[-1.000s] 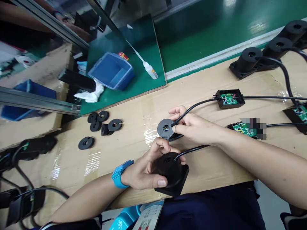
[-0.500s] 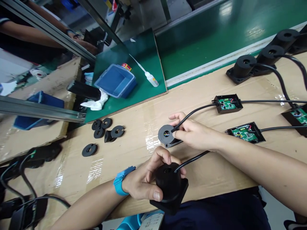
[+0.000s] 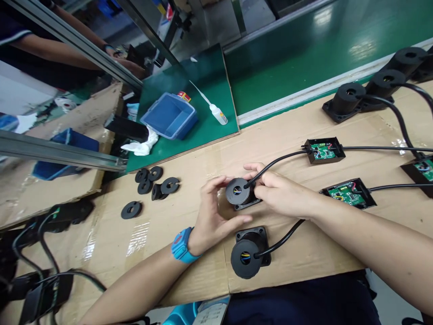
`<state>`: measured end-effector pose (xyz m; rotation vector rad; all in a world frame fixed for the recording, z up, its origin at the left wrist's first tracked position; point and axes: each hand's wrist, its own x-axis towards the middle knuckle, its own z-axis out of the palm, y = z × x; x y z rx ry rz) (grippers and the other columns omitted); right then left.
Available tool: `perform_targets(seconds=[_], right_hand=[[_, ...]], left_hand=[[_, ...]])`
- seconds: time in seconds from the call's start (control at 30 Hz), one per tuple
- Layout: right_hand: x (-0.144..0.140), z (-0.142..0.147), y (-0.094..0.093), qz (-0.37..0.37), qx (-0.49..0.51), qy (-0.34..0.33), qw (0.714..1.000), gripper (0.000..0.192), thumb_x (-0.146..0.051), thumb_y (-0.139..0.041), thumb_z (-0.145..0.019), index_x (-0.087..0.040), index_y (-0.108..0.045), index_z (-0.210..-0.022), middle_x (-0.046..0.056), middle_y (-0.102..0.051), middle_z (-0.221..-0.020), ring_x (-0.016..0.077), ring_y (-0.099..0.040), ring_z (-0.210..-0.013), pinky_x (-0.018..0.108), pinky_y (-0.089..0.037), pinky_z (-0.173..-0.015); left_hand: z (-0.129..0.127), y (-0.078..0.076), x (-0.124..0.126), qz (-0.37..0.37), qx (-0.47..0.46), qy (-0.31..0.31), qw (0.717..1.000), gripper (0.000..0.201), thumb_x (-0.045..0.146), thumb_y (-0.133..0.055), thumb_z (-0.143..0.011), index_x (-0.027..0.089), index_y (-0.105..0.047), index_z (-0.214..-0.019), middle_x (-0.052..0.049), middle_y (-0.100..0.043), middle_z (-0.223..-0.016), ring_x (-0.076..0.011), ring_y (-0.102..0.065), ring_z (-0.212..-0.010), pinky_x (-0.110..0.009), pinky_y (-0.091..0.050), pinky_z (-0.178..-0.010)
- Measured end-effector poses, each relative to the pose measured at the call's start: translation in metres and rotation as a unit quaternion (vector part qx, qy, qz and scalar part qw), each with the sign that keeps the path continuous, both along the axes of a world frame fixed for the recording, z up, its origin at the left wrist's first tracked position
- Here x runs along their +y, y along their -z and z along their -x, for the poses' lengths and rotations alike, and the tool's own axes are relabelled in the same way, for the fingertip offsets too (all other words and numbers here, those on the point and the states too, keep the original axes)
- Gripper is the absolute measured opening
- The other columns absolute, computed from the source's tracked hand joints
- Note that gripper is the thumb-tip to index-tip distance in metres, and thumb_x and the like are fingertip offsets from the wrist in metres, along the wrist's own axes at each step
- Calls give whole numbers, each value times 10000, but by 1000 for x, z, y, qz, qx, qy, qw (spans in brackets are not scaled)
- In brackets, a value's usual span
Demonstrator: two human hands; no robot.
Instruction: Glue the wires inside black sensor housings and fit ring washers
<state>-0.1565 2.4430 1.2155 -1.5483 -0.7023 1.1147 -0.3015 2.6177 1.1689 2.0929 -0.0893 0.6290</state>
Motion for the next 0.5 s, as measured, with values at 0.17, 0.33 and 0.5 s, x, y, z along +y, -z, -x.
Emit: perform_targets(seconds=[0.17, 0.33, 0.5], right_hand=[[-9, 2, -1, -11, 21, -16, 1000, 637, -227, -474, -898, -206, -346, -1522, 78, -604, -1173, 227, -572, -1063, 478, -452, -1046], [-22, 6, -22, -8, -59, -56, 997, 487, -284, -582, -926, -259, -478, -1402, 31, -616, -1108, 211, -578, -1036, 403, -476, -962], [-29, 12, -36, 41, -163, -86, 982, 321, -389, -711, -895, -233, -591, -1149, 42, -654, -1134, 230, -606, -1044, 389, -509, -933]], left_hand=[[-9, -10, -2, 240, 126, 80, 959, 537, 315, -714, -966, 304, -362, -1371, -76, -641, -1305, -195, -639, -1208, -381, -504, -1043], [-5, -22, 1, 408, 158, 154, 886, 545, 390, -705, -971, 312, -314, -1341, -55, -718, -1191, -159, -700, -983, -302, -545, -862], [-1, -27, 1, 494, 183, 189, 829, 627, 461, -736, -935, 320, -296, -1359, -6, -744, -1010, -132, -722, -830, -218, -515, -723]])
